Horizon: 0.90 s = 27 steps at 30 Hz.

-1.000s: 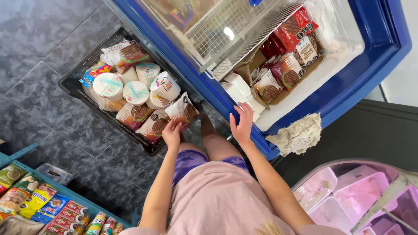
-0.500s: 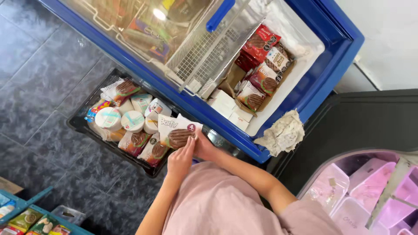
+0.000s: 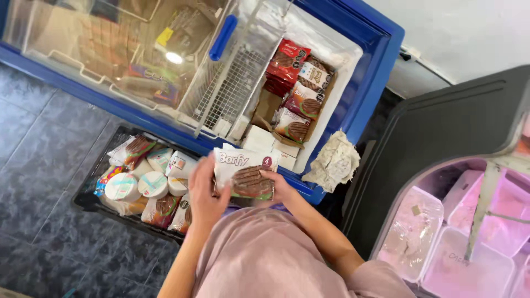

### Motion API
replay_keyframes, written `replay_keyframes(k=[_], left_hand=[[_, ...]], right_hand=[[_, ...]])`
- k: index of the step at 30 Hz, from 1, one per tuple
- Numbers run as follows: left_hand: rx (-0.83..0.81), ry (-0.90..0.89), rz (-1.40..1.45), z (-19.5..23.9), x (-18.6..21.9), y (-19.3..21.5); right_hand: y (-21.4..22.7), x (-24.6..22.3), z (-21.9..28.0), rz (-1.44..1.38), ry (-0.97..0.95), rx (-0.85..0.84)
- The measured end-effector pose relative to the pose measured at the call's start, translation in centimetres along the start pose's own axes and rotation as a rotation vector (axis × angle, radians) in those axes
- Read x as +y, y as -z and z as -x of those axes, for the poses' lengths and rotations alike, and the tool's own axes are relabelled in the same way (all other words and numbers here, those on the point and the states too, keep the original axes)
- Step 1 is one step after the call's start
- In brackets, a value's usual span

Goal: The person restocks a commercial freezer by taking boxes and containers of frozen food from a black crate on the floor and placing them into organized rows inside the freezer compartment.

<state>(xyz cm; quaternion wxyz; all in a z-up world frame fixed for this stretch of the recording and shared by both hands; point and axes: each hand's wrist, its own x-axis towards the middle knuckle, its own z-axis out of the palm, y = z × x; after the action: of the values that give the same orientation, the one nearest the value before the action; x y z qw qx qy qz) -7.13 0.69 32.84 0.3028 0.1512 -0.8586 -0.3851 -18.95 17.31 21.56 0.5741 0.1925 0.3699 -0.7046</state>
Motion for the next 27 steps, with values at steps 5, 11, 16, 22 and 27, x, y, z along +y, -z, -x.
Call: replay_keyframes(k=[5,11,16,22,27], left_hand=[[-0.466,0.609,0.800,-1.3,-2.1,-2.1],[-0.555,0.989,0.986,-0.1,-2.6,-7.0],[-0.461,1.107,0.980,0.0,-4.4,-10.2],[-0.390,1.175,0.868,-4.0,-5.0,-14.5],[-0.484,1.037,0.606,-9.1,-5.3,-19.2]], right_hand=[[3.1,-0.5,2.1,-0.116,0.072,0.003],[6.1,-1.4,2.4,-0.161,0.147,0.025],[6.0,-2.8,3.0,0.168,0.248,0.135],[2.6,-9.4,7.9,0.897,0.795,0.521],[5.5,-12.5,9.6,1.482,1.002,0.940]])
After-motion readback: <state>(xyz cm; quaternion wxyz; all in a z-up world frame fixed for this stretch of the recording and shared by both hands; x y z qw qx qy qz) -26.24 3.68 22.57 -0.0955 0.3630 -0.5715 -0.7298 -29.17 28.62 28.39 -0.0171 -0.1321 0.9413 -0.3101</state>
